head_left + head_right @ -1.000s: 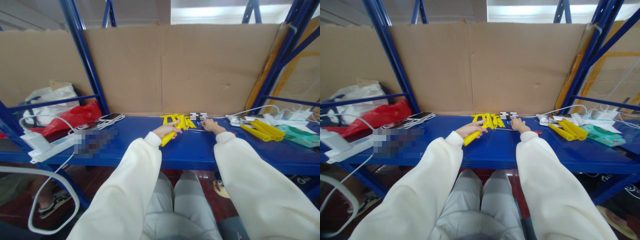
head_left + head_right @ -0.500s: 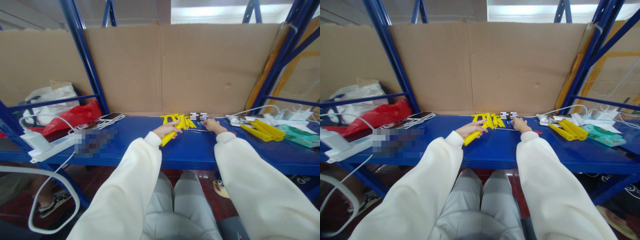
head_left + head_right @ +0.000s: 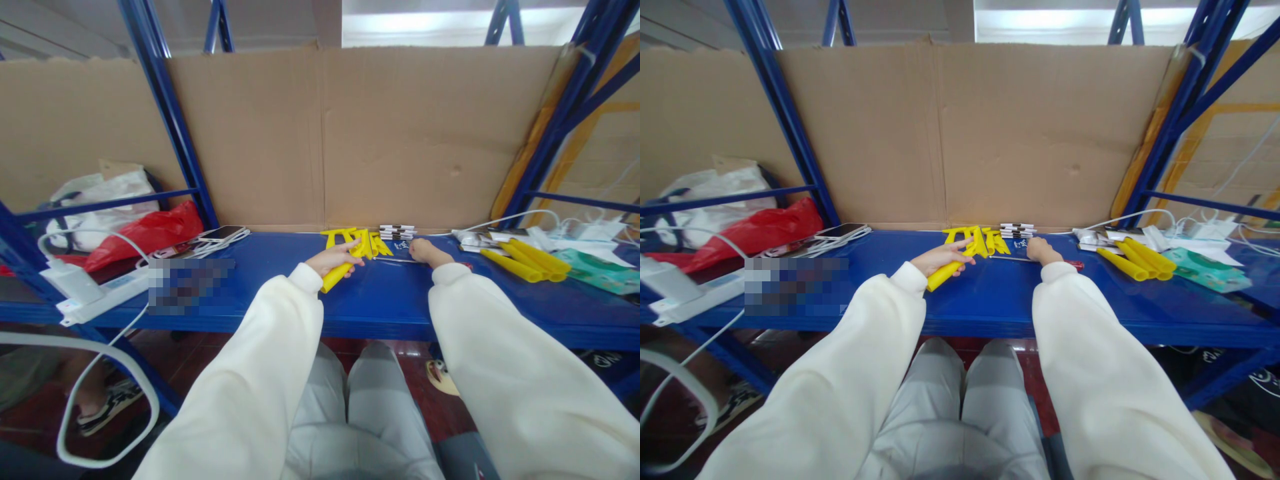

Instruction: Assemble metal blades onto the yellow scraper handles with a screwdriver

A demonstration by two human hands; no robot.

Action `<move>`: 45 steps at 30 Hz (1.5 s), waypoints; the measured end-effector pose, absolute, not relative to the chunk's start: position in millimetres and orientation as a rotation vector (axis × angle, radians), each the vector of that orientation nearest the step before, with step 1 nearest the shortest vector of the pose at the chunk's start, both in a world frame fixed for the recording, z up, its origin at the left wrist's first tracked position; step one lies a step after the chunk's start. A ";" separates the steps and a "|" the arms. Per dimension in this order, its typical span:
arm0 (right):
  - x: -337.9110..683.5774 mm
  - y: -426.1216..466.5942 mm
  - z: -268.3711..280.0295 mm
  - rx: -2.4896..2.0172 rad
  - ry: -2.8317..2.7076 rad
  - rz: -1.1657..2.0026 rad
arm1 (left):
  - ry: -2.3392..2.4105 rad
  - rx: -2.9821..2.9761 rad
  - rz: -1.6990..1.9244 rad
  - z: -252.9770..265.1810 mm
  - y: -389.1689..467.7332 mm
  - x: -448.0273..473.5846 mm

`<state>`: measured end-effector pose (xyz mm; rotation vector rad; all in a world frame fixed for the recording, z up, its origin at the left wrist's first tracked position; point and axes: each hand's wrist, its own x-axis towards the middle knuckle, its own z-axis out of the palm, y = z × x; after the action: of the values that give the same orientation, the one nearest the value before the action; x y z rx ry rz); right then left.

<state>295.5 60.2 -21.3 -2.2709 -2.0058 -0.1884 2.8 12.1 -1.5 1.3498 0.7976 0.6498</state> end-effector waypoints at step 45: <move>229.4 32.9 8.1 -0.860 -1.481 0.709 | 0.317 1.286 0.493 -11.1 30.4 -7.7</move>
<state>229.4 32.9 8.1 -0.8605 -1.4808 0.7087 -7.7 30.4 -11.1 1.2862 0.3170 0.4929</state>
